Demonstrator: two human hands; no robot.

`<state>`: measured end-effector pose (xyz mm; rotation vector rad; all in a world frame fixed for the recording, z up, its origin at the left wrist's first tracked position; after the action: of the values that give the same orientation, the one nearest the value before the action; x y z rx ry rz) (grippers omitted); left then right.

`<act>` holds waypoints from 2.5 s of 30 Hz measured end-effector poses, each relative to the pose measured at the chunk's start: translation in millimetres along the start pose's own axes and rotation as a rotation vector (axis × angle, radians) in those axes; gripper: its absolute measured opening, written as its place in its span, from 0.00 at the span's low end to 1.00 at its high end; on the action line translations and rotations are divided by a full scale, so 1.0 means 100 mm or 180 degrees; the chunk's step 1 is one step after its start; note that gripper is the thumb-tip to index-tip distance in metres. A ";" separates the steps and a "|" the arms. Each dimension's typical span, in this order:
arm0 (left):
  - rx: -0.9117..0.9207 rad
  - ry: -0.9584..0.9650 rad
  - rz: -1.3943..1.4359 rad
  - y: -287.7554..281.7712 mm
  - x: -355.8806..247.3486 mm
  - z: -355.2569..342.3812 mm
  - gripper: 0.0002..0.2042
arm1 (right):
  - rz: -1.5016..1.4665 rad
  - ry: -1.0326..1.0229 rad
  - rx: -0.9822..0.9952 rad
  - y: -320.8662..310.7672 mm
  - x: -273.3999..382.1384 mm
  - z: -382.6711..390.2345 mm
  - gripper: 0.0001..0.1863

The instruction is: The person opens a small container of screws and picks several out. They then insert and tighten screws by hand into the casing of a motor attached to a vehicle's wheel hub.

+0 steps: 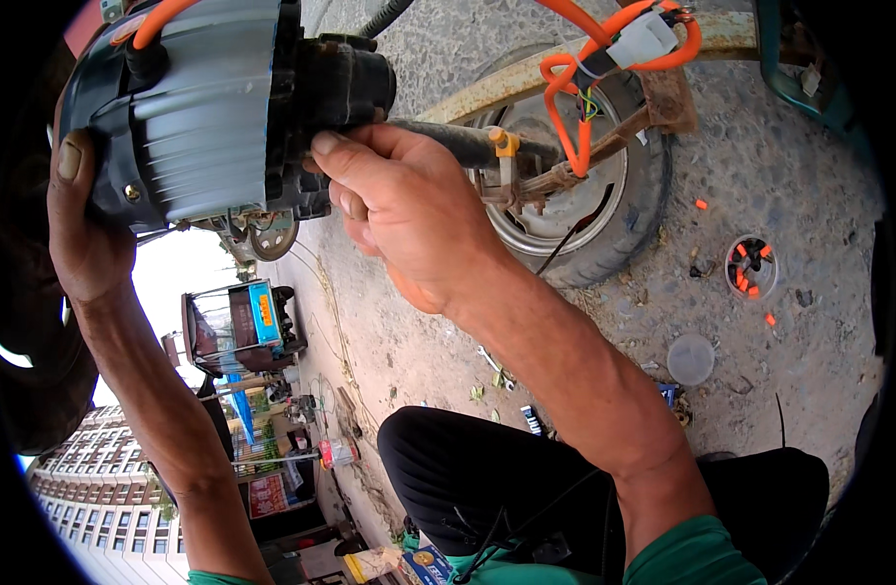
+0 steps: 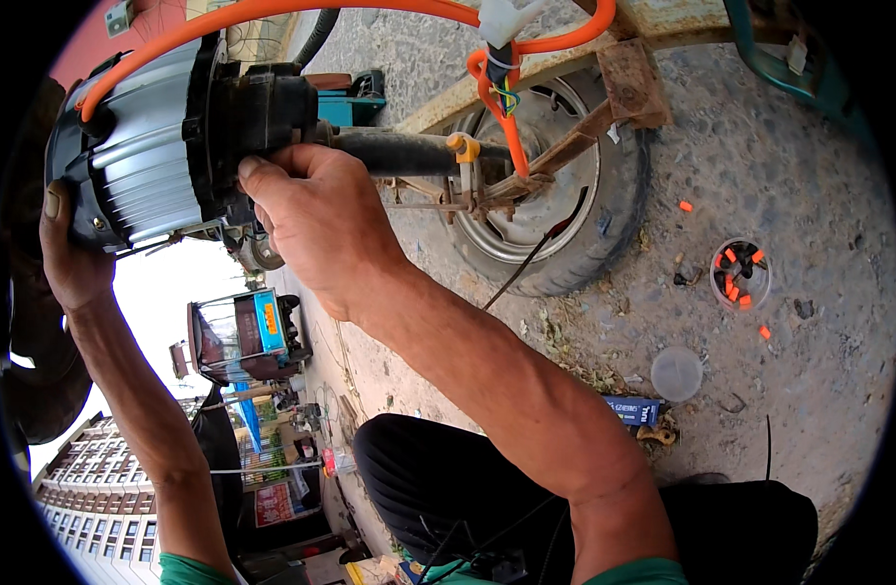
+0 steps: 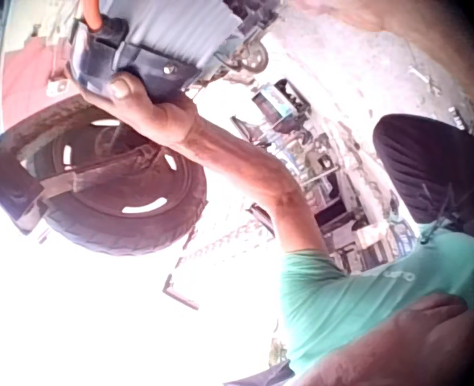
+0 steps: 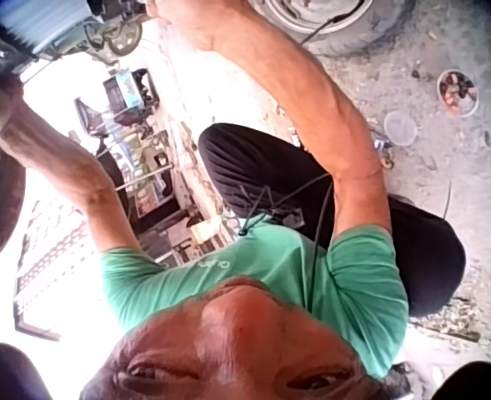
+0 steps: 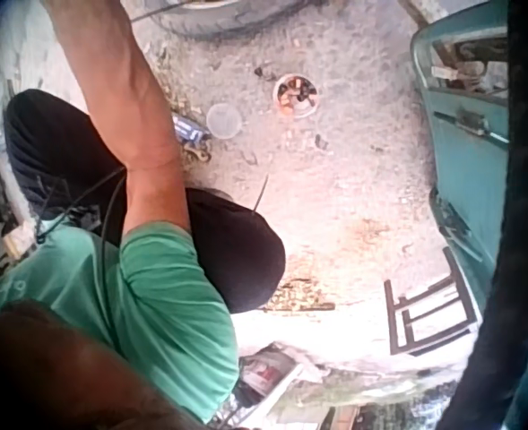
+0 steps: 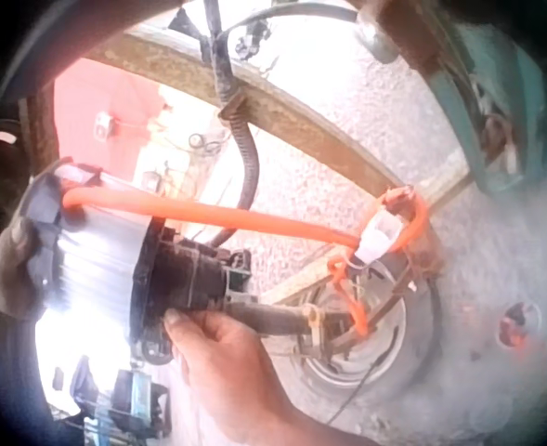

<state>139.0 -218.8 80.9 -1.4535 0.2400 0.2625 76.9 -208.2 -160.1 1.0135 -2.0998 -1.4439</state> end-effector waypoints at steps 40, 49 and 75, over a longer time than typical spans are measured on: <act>-0.0024 0.0115 0.0875 0.14 0.00 -0.03 0.24 | 0.0389 -0.0368 -0.0602 0.02 -0.10 0.00 0.13; -0.0102 0.0081 0.0961 0.14 0.01 -0.01 0.25 | -0.0532 0.0016 -0.0554 0.12 -0.09 0.03 0.09; -0.0207 0.0147 0.0978 0.16 0.01 -0.01 0.25 | 0.0045 -0.0054 -0.0594 0.01 -0.14 -0.03 0.16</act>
<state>135.2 -218.0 65.7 -1.4859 0.4977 0.4899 87.5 -199.0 -156.8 0.9154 -1.9366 -1.6116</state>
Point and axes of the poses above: each hand's wrist, its own z-axis away from the middle knuckle, its own y-axis out of the palm, x = y × z, the point moved 5 cm from there along -z, towards the middle knuckle, and after that the axes turned 15 degrees about x, right-handed, at the moved point
